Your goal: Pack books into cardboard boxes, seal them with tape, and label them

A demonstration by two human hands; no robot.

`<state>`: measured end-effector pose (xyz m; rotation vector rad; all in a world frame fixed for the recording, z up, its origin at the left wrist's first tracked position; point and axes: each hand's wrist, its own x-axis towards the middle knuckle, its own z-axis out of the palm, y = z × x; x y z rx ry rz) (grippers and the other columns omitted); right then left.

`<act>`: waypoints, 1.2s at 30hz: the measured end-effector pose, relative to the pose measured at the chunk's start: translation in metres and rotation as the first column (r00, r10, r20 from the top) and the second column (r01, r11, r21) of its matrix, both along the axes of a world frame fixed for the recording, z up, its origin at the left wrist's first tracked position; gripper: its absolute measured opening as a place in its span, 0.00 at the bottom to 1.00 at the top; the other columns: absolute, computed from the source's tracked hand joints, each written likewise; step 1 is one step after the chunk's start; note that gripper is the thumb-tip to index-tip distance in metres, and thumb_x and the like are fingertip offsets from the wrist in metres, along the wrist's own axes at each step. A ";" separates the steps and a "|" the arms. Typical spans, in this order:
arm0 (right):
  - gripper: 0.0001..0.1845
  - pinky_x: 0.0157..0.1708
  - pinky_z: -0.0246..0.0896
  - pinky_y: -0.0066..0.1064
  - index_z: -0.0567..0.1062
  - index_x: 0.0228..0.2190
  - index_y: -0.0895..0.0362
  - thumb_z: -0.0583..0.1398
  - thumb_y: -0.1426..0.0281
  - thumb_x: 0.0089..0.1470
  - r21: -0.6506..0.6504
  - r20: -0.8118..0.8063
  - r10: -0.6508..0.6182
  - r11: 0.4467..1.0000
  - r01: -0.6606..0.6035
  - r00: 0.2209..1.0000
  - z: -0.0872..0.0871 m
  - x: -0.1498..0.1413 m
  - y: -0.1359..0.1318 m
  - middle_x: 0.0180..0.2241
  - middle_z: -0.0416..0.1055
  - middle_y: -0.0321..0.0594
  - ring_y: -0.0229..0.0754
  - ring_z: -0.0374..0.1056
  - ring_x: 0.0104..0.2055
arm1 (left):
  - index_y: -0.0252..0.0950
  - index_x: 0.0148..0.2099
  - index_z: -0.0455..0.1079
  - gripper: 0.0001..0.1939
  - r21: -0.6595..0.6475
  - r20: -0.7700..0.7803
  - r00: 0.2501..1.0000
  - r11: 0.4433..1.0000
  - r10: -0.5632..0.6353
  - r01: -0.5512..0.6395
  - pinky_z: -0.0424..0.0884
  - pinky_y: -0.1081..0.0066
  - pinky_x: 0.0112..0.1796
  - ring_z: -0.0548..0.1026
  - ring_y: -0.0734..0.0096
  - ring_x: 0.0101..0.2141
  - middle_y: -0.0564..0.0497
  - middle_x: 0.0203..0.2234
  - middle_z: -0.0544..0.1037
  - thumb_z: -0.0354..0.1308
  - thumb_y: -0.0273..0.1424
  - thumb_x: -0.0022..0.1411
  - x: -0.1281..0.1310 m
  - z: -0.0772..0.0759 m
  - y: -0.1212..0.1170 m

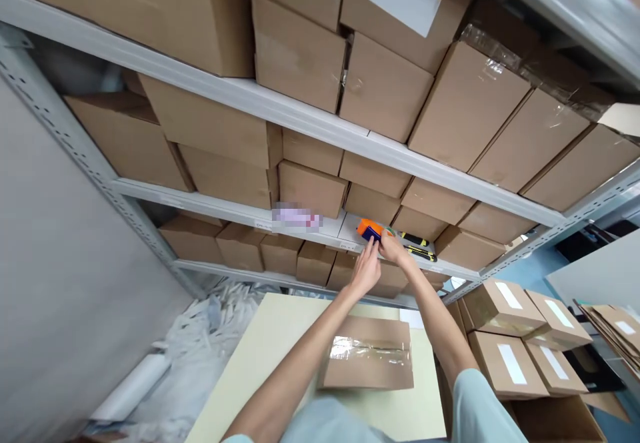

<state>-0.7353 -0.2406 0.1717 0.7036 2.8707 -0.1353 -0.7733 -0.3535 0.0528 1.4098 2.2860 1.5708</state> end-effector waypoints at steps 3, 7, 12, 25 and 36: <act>0.20 0.60 0.64 0.39 0.69 0.61 0.61 0.56 0.68 0.71 0.024 0.014 -0.016 1.000 0.016 1.000 -0.004 -0.029 0.005 0.57 0.80 0.58 0.54 0.75 0.61 | 0.33 0.77 0.60 0.37 0.035 0.022 0.999 0.999 0.025 -0.026 0.66 0.42 0.70 0.64 0.43 0.73 0.32 0.76 0.60 0.52 0.24 0.67 -0.008 -0.001 -0.003; 0.19 0.61 0.65 0.40 0.75 0.58 0.55 0.57 0.68 0.70 0.054 0.025 -0.070 0.996 0.069 0.997 -0.017 -0.048 0.012 0.56 0.82 0.52 0.53 0.75 0.61 | 0.36 0.76 0.62 0.34 0.082 0.036 0.998 0.995 0.048 -0.051 0.64 0.43 0.71 0.64 0.46 0.74 0.35 0.75 0.63 0.51 0.26 0.70 0.006 -0.013 -0.019; 0.25 0.68 0.59 0.42 0.70 0.65 0.63 0.54 0.67 0.71 0.069 -0.058 -0.098 0.992 0.102 0.994 -0.031 -0.042 0.015 0.62 0.76 0.61 0.56 0.70 0.66 | 0.40 0.76 0.63 0.32 0.040 0.081 0.994 0.997 0.067 -0.070 0.65 0.46 0.71 0.66 0.49 0.72 0.38 0.73 0.67 0.52 0.28 0.72 0.035 -0.036 -0.045; 0.36 0.70 0.61 0.55 0.71 0.66 0.64 0.50 0.51 0.72 -0.469 -0.531 -0.634 0.773 0.427 0.563 -0.228 0.284 -0.034 0.66 0.72 0.62 0.59 0.69 0.69 | 0.34 0.71 0.67 0.30 -0.389 0.375 0.845 0.892 0.381 -0.230 0.66 0.47 0.70 0.71 0.47 0.69 0.34 0.68 0.73 0.58 0.39 0.72 0.119 -0.170 -0.193; 0.44 0.66 0.66 0.50 0.62 0.71 0.64 0.52 0.44 0.71 -0.616 -0.207 -0.743 0.605 0.505 0.637 -0.277 0.315 -0.076 0.70 0.67 0.63 0.61 0.68 0.70 | 0.33 0.72 0.62 0.39 -0.694 0.292 0.826 0.701 0.481 -0.164 0.71 0.47 0.66 0.73 0.40 0.66 0.32 0.67 0.74 0.62 0.51 0.70 0.149 -0.154 -0.137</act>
